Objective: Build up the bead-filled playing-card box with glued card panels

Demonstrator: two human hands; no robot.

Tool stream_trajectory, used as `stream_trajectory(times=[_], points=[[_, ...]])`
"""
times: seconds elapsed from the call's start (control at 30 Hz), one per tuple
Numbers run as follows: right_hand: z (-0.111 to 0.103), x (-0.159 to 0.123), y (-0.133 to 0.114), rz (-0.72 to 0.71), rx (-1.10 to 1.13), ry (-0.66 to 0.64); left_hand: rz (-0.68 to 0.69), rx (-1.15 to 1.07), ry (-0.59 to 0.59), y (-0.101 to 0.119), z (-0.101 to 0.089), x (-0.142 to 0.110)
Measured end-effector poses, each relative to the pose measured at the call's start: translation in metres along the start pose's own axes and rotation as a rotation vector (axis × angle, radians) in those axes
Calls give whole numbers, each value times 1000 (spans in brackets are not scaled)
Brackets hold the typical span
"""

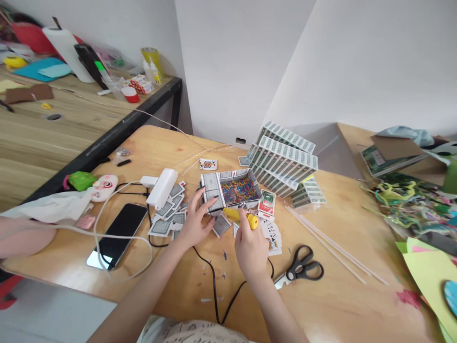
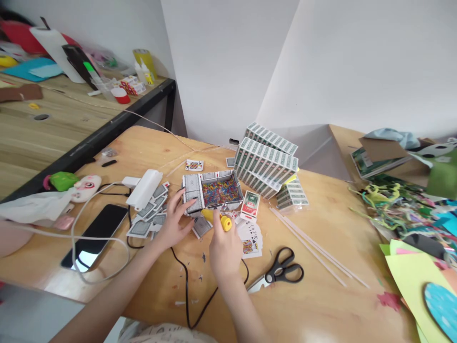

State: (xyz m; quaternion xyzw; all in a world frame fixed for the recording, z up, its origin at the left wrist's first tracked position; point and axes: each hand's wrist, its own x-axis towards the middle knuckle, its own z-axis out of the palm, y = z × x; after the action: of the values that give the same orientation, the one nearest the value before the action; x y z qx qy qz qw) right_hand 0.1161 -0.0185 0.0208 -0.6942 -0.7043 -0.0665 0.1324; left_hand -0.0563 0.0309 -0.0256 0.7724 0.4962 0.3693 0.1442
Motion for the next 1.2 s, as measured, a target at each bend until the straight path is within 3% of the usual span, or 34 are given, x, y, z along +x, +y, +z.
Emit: stream_trajectory(times=[0.17, 0.47, 0.57, 0.73, 0.9, 1.2], points=[[-8, 6, 5, -43, -22, -19, -3, 28, 6, -2, 0, 1], [-10, 5, 19, 85, 35, 19, 12, 79, 54, -1, 1, 2], [-9, 0, 26, 198, 132, 55, 86, 123, 94, 1, 0, 11], [-12, -9, 44, 407, 390, 116, 239, 133, 21, 3, -1, 29], [-24, -13, 63, 619, 474, 253, 221, 25, 29, 2, 5, 31], [-20, -13, 89, 837, 539, 259, 169, -61, 91, 5, 11, 31]])
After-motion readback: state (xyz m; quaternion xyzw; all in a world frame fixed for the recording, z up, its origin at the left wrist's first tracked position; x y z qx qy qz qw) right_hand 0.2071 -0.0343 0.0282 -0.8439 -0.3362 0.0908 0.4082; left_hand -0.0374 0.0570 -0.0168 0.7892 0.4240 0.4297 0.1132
